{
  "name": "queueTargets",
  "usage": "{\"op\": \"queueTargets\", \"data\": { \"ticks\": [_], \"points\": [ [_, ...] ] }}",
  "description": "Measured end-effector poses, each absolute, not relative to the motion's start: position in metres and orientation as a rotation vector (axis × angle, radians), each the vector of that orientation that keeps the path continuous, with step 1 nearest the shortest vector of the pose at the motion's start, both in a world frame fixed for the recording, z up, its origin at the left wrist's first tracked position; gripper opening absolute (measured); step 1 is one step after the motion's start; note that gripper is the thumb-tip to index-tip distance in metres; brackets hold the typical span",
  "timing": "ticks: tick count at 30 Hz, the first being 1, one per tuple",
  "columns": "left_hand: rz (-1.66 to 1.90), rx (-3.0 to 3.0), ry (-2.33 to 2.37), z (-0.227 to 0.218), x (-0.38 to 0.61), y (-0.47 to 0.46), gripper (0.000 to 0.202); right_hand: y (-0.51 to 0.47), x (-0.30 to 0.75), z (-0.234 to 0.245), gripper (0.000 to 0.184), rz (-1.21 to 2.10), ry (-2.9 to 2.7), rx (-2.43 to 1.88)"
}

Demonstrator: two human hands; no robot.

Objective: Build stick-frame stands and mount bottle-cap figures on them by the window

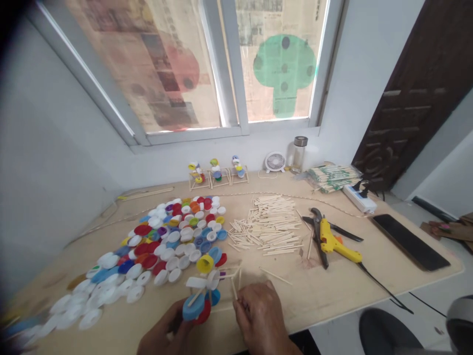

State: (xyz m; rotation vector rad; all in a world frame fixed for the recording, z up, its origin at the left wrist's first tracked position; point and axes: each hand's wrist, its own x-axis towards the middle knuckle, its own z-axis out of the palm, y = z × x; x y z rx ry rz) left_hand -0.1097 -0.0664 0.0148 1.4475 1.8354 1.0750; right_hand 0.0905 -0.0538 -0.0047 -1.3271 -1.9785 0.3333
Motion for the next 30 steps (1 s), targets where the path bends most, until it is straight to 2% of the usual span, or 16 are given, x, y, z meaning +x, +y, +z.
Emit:
{"op": "queueTargets", "data": {
  "ticks": [4, 18, 30],
  "points": [
    [0.99, 1.572, 1.764, 0.029, -0.108, -0.049, 0.029, -0.042, 0.098, 0.008, 0.018, 0.295, -1.971, -1.324],
    [1.017, 1.709, 1.641, 0.068, -0.073, 0.034, 0.027, 0.027, 0.128, 0.042, 0.019, 0.367, -1.906, -1.439],
    [1.054, 1.804, 1.59, 0.076, -0.044, 0.137, 0.021, 0.125, 0.159, 0.062, 0.015, 0.424, -1.805, -1.582]
  ]
}}
